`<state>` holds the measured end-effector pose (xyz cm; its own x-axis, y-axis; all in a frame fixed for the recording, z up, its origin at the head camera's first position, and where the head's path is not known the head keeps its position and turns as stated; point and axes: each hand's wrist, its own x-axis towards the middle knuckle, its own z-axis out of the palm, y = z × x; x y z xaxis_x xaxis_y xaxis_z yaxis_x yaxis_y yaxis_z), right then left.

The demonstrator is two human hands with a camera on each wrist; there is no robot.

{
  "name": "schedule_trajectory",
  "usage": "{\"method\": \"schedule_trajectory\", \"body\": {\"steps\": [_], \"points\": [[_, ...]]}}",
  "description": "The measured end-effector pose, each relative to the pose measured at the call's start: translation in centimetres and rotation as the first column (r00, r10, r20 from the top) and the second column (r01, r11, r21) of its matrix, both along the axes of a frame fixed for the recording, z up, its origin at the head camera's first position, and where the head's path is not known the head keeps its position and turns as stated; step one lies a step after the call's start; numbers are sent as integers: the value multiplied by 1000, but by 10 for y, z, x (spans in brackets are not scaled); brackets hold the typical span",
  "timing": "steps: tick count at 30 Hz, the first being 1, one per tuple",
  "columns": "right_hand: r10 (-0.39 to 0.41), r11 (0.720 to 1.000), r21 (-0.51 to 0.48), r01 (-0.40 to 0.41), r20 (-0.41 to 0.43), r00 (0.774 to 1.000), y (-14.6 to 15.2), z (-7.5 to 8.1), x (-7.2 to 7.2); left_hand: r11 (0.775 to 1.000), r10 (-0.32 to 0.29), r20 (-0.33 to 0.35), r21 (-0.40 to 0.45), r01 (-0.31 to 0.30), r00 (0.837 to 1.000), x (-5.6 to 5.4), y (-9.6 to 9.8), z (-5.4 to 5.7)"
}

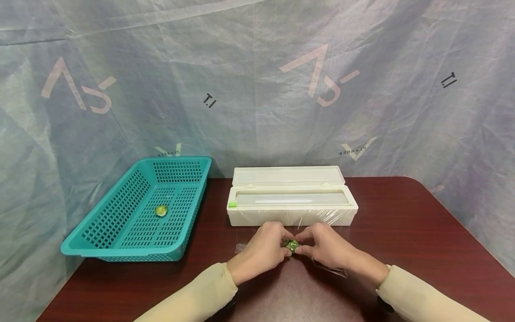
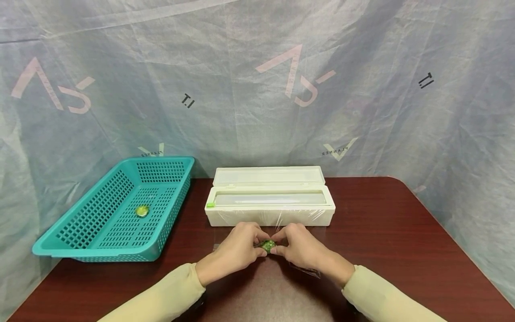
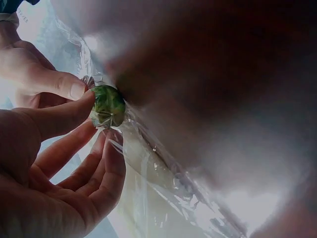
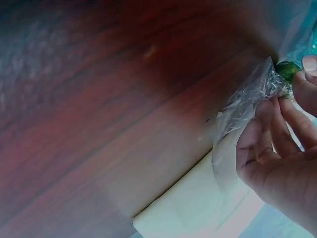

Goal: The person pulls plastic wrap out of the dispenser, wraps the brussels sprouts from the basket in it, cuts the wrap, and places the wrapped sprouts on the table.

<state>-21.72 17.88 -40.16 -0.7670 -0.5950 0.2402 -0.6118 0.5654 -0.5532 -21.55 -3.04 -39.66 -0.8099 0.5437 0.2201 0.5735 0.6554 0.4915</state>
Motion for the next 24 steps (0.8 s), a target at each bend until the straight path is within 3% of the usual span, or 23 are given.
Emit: {"method": "schedule_trajectory", "body": {"steps": [10, 19, 24], "points": [[-6, 1000, 2, 6, -12, 1000, -1, 1, 1, 999, 26, -21, -20, -26, 999, -6, 4, -2], [-52, 998, 36, 57, -138, 989, -4, 3, 6, 1000, 9, -16, 1, -9, 1000, -10, 5, -2], [-59, 997, 46, 67, -157, 986, -6, 1, 5, 1000, 17, 0, 5, -17, 1000, -12, 5, -2]]}}
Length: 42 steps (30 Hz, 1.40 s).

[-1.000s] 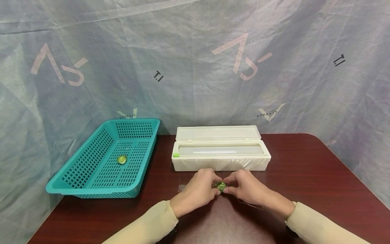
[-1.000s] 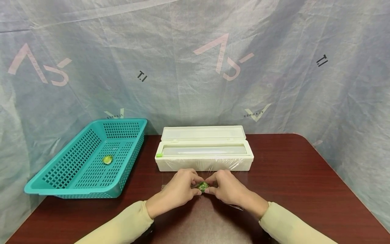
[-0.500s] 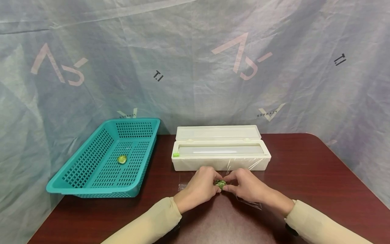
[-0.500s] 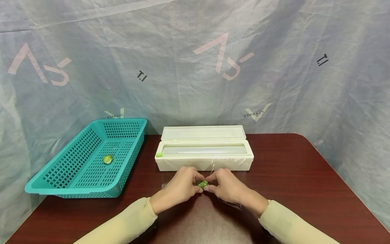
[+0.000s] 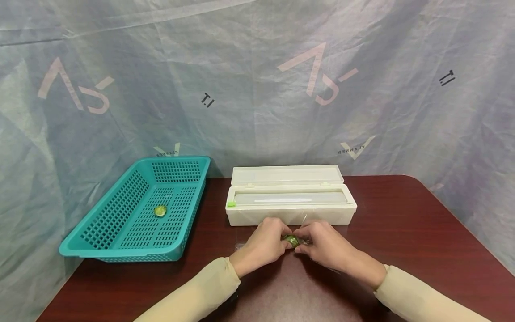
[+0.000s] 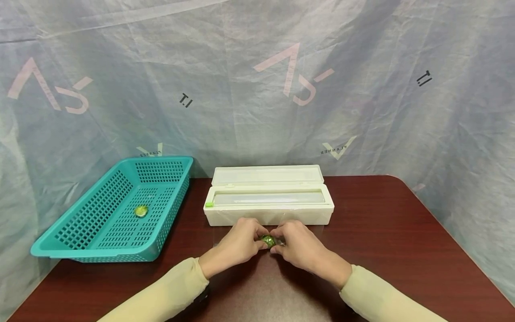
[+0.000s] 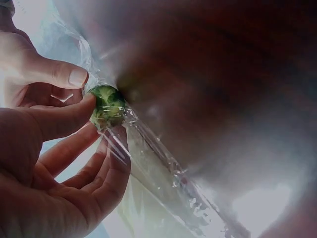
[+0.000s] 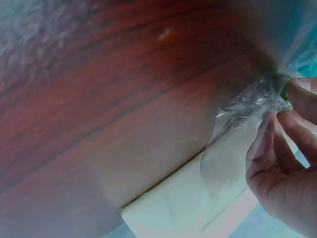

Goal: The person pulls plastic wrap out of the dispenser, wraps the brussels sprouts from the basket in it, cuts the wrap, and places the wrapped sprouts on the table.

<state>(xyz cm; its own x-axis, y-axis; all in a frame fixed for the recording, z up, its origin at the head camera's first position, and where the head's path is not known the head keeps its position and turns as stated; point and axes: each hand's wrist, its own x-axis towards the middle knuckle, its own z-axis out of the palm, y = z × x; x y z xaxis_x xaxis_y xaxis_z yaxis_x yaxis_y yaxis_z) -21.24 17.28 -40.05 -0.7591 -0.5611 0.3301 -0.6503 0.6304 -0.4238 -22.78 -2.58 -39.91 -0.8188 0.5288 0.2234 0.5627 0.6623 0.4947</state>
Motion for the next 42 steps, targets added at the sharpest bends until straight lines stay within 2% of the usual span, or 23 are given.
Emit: {"method": "schedule_trajectory", "body": {"steps": [15, 18, 25, 31, 36, 42], "points": [[-6, 1000, -5, 6, -24, 1000, -2, -5, -7, 1000, 16, 59, -22, -14, 998, 1, -2, 5], [-4, 1000, -10, 4, -22, 1000, -1, -5, -9, 999, 10, 40, -32, -9, 999, 3, -4, 7], [-7, 1000, -8, 7, 12, 1000, 0, -3, -13, 999, 20, -64, -44, -23, 998, 9, -8, 10], [7, 1000, -11, -7, 52, 999, 0, -2, -15, 998, 21, -71, -63, -26, 997, 4, -5, 3], [19, 1000, -14, -19, 41, 999, 0, -5, -18, 995, 28, -90, -88, -35, 996, -2, -1, 0], [6, 1000, 5, -6, 29, 1000, -1, -3, -19, 992, 63, -122, -105, -76, 991, -5, 3, 0]]}}
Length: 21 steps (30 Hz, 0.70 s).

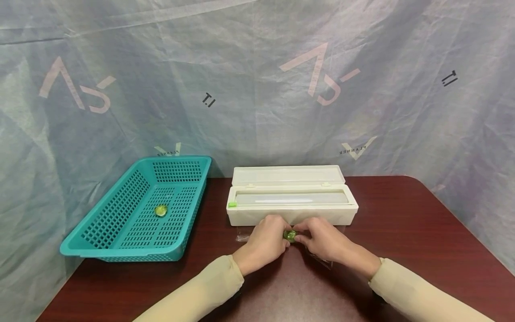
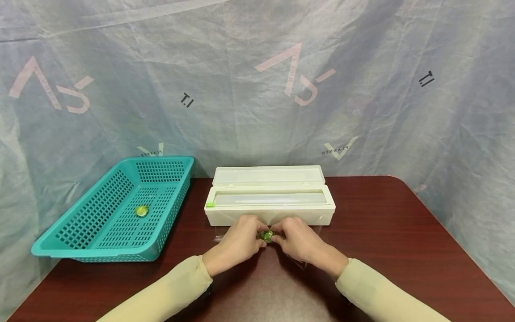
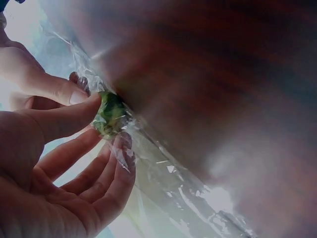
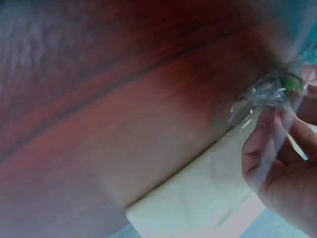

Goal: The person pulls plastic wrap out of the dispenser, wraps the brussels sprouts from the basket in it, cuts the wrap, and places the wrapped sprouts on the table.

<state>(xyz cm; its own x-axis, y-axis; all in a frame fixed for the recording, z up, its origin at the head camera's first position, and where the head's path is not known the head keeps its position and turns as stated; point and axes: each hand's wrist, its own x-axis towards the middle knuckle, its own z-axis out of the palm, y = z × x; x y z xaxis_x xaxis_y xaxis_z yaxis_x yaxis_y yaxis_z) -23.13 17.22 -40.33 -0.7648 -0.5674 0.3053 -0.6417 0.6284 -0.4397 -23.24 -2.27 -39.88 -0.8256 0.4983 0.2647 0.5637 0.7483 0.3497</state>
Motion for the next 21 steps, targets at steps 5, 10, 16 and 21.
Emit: {"method": "schedule_trajectory", "body": {"steps": [5, 10, 16, 21], "points": [[-30, 999, 30, 32, -48, 998, -3, 3, 4, 999, 28, -18, -37, -29, 999, -2, 2, 0], [-66, 996, 53, 72, -105, 992, -7, 1, 5, 998, 31, -12, -50, -32, 999, -5, 3, 1], [-72, 997, 26, 76, -116, 991, -9, -5, 0, 1000, 22, -3, -21, -22, 1000, -8, 3, -1], [-58, 998, 9, 60, -93, 994, -7, -8, -2, 1000, 11, 9, -5, -10, 1000, -8, 2, -2]]}}
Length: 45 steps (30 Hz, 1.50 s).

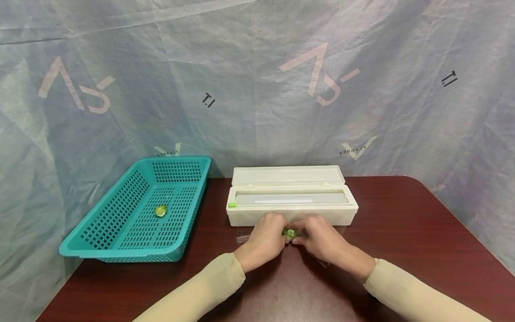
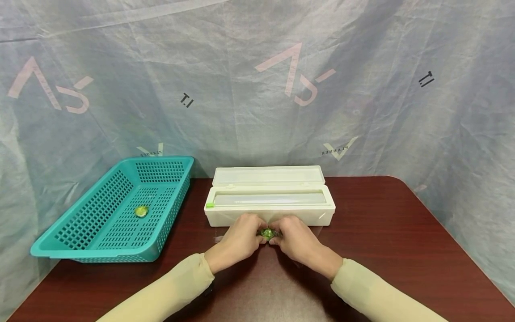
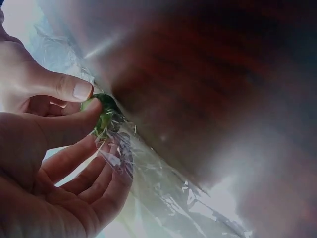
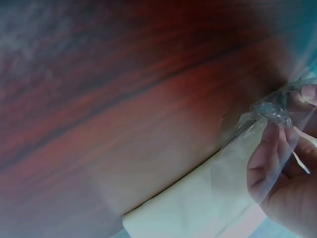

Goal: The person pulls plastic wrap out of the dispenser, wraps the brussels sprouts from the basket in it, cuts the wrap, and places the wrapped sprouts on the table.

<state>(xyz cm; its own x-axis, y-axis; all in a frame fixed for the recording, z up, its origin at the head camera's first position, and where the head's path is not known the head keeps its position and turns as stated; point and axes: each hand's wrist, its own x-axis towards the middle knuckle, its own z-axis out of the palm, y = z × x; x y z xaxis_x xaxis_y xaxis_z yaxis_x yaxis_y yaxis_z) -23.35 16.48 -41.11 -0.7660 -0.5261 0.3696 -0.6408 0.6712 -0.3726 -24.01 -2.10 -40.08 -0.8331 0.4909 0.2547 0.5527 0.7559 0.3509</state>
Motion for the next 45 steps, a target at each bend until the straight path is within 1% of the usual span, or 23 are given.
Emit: {"method": "schedule_trajectory", "body": {"steps": [4, 8, 16, 19, 21, 26, 28, 35, 39, 45], "points": [[10, 1000, -7, -10, 32, 999, 2, 1, 0, 1000, -7, 1, 1, 7, 1000, 1, -1, 1], [19, 1000, -22, -18, 49, 999, 2, 2, 0, 1000, 0, -4, -4, 0, 1000, 2, 0, 1], [-42, 999, -14, 42, 22, 999, 2, 1, 3, 1000, 11, 8, -24, -11, 1000, -1, 0, -1], [-52, 998, -31, 53, 51, 997, 2, 1, 3, 999, 5, 26, -31, -4, 1000, -1, -1, 0], [-52, 997, -46, 56, 81, 995, 2, 1, 3, 1000, -9, 40, -24, 10, 999, -2, -2, 2], [-41, 993, -101, 57, 157, 987, 3, 0, 1, 999, -37, 83, 39, 34, 996, -5, -7, 4], [-33, 991, -124, 55, 170, 985, 3, 0, 0, 998, -33, 91, 53, 28, 995, -6, -8, 4], [-20, 987, -153, 53, 206, 978, 4, 3, 0, 999, -14, 79, 36, 12, 997, -7, -7, 4], [-2, 986, -164, 42, 233, 972, 4, 4, 0, 1000, -8, 94, 28, 5, 996, -7, -7, 5], [11, 984, -174, 30, 226, 974, 5, 5, 1, 999, -15, 113, 36, 11, 993, -6, -10, 7]]}}
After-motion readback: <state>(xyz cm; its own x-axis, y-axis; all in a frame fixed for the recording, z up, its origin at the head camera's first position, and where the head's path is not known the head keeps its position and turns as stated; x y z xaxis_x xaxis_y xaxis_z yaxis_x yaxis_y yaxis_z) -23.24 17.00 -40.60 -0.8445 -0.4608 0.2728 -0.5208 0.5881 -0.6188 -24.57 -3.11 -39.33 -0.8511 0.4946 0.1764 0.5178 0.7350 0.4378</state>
